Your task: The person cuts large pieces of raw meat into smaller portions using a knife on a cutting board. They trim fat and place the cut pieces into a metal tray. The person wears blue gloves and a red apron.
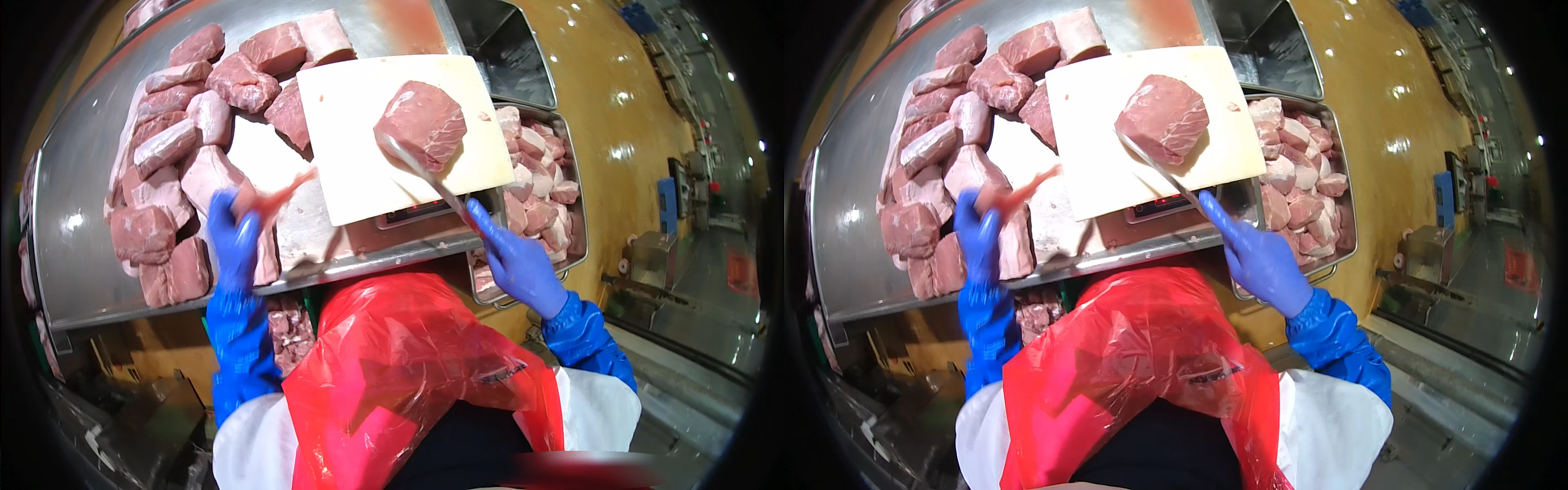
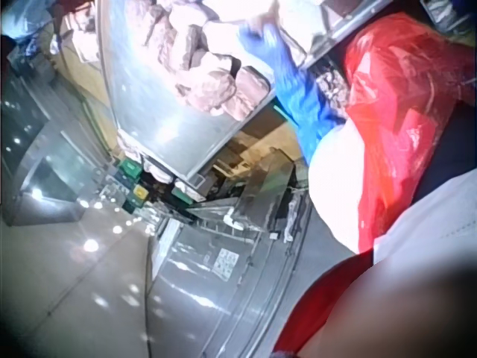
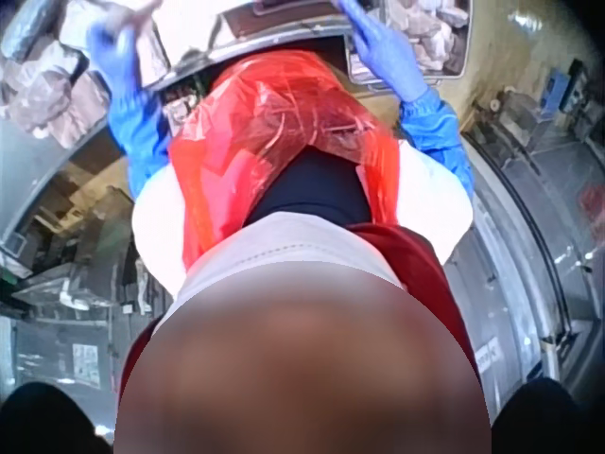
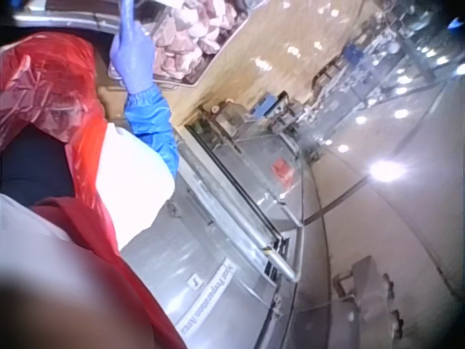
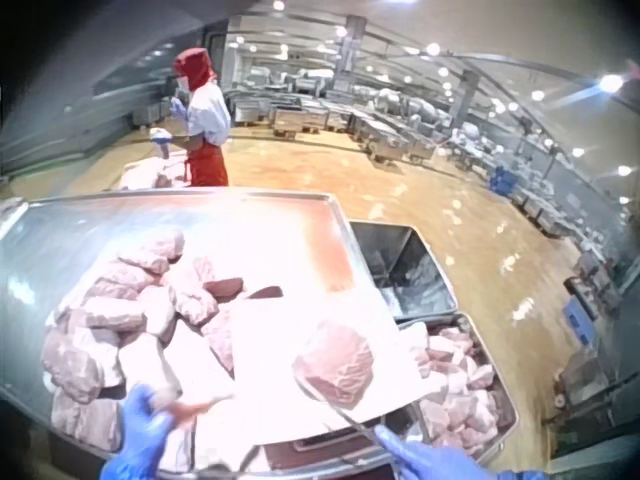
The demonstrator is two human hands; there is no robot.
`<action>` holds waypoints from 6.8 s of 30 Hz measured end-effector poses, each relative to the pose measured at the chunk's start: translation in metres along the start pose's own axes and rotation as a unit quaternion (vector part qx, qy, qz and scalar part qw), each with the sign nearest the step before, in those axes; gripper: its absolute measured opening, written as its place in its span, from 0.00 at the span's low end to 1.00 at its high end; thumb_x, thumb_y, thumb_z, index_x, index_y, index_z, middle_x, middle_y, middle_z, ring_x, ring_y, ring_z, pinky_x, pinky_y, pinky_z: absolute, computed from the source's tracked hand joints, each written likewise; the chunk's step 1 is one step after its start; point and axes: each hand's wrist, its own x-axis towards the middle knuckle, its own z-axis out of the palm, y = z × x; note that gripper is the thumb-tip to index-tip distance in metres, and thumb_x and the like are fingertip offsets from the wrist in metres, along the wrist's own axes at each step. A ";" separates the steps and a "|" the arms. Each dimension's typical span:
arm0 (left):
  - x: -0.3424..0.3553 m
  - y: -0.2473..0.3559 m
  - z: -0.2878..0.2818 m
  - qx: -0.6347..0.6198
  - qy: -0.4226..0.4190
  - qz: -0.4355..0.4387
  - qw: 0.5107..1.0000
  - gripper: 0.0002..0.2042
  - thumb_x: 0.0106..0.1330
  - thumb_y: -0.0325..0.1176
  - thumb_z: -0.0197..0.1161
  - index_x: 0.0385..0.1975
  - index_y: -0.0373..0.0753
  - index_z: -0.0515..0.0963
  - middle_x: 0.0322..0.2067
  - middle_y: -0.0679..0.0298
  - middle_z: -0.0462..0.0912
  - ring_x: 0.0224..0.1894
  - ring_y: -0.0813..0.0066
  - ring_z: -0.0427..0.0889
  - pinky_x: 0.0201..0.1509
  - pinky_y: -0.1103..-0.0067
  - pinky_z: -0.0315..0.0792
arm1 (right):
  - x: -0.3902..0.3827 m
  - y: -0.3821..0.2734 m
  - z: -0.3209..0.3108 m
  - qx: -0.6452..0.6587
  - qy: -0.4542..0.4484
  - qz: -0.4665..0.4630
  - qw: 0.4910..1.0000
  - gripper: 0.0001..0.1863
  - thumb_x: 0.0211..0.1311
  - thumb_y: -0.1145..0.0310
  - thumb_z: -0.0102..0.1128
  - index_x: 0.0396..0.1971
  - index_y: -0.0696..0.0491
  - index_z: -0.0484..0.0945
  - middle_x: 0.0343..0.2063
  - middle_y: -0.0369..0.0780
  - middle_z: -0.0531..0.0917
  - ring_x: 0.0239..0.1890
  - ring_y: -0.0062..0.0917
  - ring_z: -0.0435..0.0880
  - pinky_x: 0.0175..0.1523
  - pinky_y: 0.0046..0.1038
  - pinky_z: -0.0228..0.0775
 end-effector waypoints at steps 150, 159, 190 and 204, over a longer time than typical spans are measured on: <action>-0.033 0.045 0.183 0.163 0.052 0.132 0.976 0.11 0.57 0.27 0.69 0.41 0.40 0.81 0.33 0.61 0.79 0.36 0.65 0.81 0.39 0.71 0.76 | 0.007 0.085 -0.034 0.087 -0.065 -0.076 0.991 0.34 0.69 0.69 0.55 0.73 0.37 0.59 0.41 0.52 0.84 0.39 0.53 0.83 0.40 0.45 0.76; -0.025 0.009 0.186 0.197 0.028 0.204 0.959 0.07 0.54 0.28 0.69 0.32 0.43 0.79 0.28 0.62 0.78 0.34 0.60 0.80 0.38 0.67 0.75 | 0.095 0.031 0.039 0.073 0.000 -0.146 0.987 0.37 0.65 0.73 0.53 0.74 0.39 0.57 0.32 0.53 0.82 0.33 0.51 0.82 0.38 0.48 0.73; 0.131 -0.050 0.203 -0.037 -0.242 0.040 0.969 0.19 0.77 0.36 0.52 0.61 0.31 0.73 0.58 0.49 0.79 0.61 0.59 0.77 0.68 0.70 0.68 | 0.214 0.021 0.116 0.591 0.340 -0.013 0.731 0.34 0.70 0.73 0.57 0.73 0.51 0.54 0.35 0.34 0.77 0.29 0.14 0.75 0.34 0.20 0.73; -0.036 0.048 0.183 0.236 0.101 0.204 0.945 0.08 0.57 0.26 0.71 0.37 0.41 0.84 0.35 0.59 0.82 0.41 0.59 0.81 0.46 0.69 0.74 | 0.138 0.033 0.042 0.223 0.027 -0.183 0.957 0.35 0.70 0.69 0.52 0.75 0.43 0.53 0.31 0.57 0.82 0.33 0.57 0.80 0.37 0.49 0.71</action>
